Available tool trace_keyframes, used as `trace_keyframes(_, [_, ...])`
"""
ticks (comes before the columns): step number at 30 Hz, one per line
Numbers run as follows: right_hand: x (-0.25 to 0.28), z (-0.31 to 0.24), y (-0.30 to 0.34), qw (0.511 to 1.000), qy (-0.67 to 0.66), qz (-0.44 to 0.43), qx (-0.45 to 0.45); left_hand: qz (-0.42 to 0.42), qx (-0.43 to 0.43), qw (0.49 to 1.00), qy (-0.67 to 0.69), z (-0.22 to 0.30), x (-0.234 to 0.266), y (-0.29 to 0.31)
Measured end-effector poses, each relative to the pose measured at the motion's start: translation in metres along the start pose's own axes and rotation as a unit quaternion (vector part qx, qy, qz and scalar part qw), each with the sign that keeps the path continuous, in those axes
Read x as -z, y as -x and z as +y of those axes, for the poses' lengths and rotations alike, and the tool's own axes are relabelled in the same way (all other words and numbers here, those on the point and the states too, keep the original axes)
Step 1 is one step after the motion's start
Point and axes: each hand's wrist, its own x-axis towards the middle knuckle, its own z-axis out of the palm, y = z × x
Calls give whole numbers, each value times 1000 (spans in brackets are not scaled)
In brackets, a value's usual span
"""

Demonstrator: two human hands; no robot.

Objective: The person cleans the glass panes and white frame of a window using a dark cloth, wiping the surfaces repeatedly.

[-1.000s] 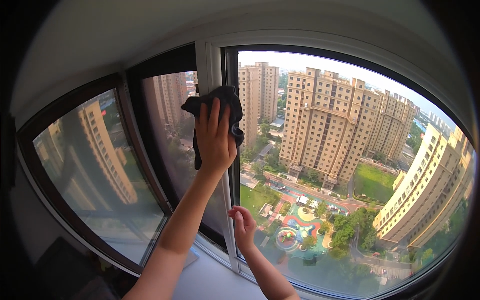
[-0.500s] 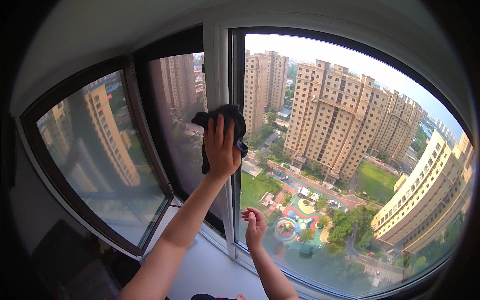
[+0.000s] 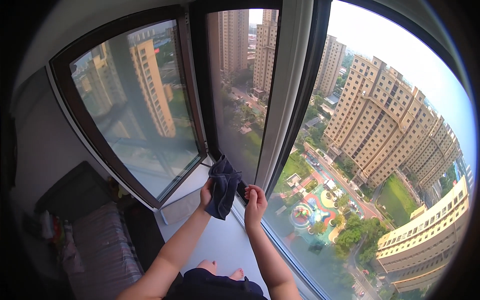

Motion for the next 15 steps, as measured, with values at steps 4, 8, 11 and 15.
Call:
trace_keyframes(4, [-59,22,17,984,23,-143,-101,35,-50,998,21,53,17,40])
trace_keyframes(8, [-135,57,51,892,-194,-222,-343,117,-47,966,-227,80,30,78])
trace_keyframes(11, [-175,90,72,808,-249,-202,-494,102,-164,798,-571,106,75,91])
trace_keyframes(15, [-227,117,78,619,-550,-255,-498,98,-288,689,-658,180,63,121])
